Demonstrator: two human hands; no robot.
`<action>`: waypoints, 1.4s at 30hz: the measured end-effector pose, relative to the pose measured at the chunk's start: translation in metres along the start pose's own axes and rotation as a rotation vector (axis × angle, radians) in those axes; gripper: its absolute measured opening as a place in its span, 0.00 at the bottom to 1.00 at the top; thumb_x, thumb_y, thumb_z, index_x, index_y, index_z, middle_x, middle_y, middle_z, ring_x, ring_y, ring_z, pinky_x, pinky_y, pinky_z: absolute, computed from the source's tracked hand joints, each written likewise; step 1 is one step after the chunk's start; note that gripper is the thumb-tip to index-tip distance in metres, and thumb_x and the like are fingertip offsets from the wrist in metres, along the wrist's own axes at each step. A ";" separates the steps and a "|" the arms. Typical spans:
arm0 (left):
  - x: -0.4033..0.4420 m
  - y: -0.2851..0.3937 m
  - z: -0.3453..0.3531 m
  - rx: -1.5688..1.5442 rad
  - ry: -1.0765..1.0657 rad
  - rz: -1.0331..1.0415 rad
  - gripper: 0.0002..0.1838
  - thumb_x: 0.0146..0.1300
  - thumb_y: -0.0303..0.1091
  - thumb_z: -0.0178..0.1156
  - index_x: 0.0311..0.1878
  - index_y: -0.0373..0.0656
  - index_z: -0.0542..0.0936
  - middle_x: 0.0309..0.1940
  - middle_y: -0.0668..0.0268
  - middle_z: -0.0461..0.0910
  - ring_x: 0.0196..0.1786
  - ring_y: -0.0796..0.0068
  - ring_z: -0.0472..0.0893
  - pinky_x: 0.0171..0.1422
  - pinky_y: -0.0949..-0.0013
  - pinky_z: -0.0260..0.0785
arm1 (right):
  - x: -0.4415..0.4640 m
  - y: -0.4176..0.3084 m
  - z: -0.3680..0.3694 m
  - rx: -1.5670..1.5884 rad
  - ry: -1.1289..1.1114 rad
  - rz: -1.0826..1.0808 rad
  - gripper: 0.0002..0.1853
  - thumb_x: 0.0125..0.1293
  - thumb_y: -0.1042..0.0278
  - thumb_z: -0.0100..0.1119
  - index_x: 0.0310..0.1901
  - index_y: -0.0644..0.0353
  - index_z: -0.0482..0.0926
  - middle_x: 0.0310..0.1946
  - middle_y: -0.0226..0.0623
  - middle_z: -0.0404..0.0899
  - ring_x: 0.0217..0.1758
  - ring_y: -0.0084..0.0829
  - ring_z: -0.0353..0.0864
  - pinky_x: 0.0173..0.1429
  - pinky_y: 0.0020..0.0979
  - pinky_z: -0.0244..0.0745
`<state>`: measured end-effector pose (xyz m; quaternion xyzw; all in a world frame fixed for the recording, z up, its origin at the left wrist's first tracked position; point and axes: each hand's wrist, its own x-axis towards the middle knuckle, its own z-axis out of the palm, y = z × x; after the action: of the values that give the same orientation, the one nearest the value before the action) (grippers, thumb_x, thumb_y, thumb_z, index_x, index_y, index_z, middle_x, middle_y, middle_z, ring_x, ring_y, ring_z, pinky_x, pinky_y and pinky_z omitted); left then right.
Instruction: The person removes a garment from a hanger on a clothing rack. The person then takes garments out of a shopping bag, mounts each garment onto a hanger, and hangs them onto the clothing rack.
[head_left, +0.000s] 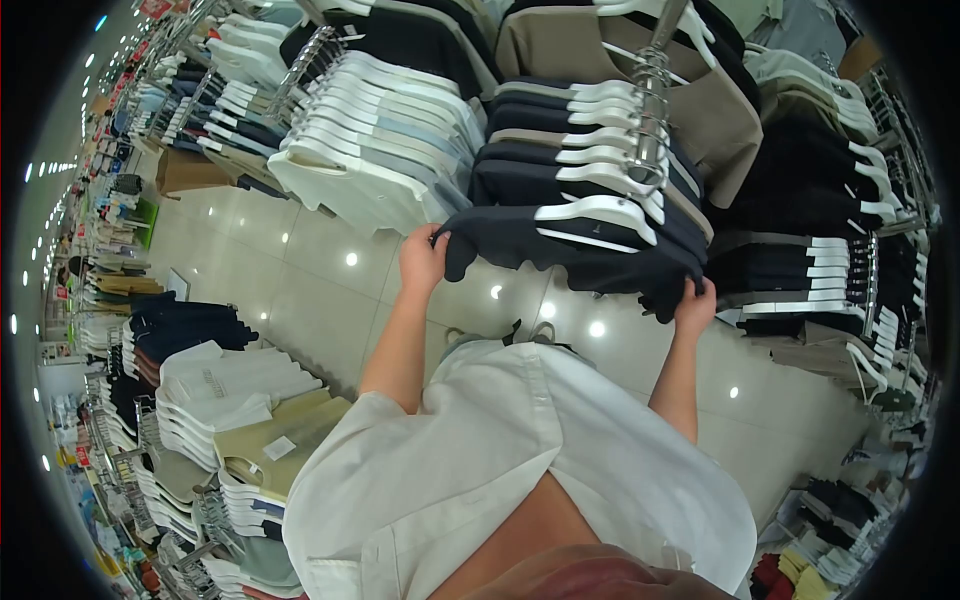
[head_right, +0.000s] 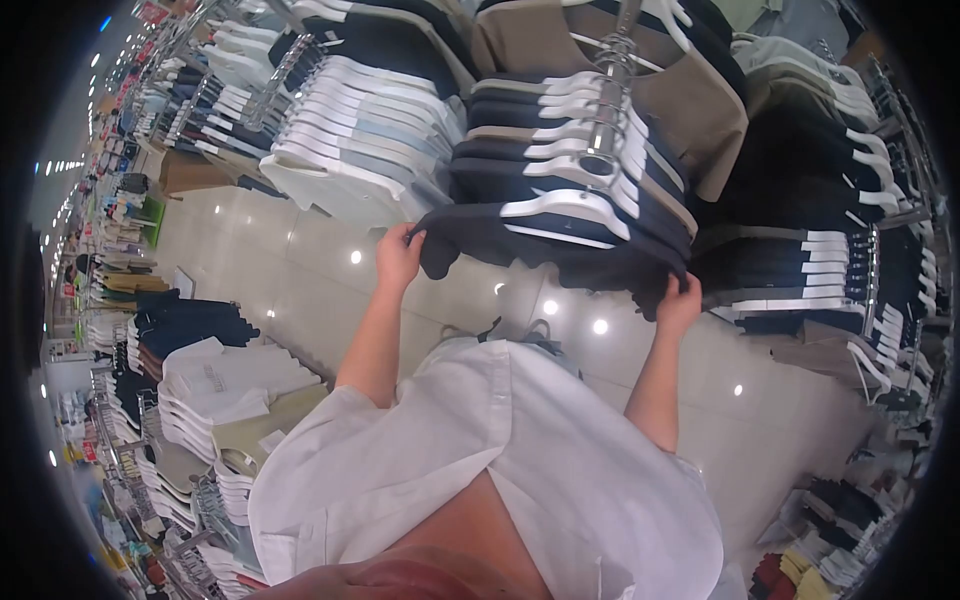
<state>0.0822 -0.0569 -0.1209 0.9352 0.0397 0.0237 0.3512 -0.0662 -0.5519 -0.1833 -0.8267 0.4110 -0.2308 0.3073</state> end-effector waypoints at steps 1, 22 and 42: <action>0.001 -0.012 -0.001 0.010 0.045 0.023 0.13 0.68 0.36 0.71 0.53 0.42 0.88 0.45 0.55 0.89 0.47 0.57 0.88 0.54 0.58 0.78 | 0.004 0.019 0.008 0.034 0.079 0.014 0.20 0.68 0.65 0.73 0.59 0.63 0.83 0.53 0.52 0.87 0.52 0.48 0.88 0.58 0.43 0.81; -0.058 -0.176 -0.205 -0.653 -0.221 -0.004 0.42 0.70 0.34 0.70 0.83 0.45 0.61 0.82 0.58 0.64 0.82 0.56 0.67 0.79 0.52 0.68 | -0.287 -0.356 0.148 0.570 -1.369 -0.102 0.27 0.79 0.61 0.63 0.73 0.64 0.71 0.69 0.40 0.79 0.70 0.36 0.79 0.72 0.38 0.73; -0.144 -0.318 -0.317 -1.252 0.328 -0.084 0.55 0.72 0.40 0.71 0.89 0.49 0.41 0.90 0.60 0.38 0.91 0.53 0.40 0.87 0.43 0.54 | -0.569 -0.575 0.263 0.199 -2.659 -0.501 0.55 0.72 0.58 0.73 0.87 0.56 0.43 0.87 0.44 0.44 0.91 0.50 0.42 0.86 0.49 0.58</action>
<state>-0.1027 0.3762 -0.0948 0.5355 0.1079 0.1710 0.8200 0.0929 0.2713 -0.0409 -0.4489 -0.3724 0.6578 0.4765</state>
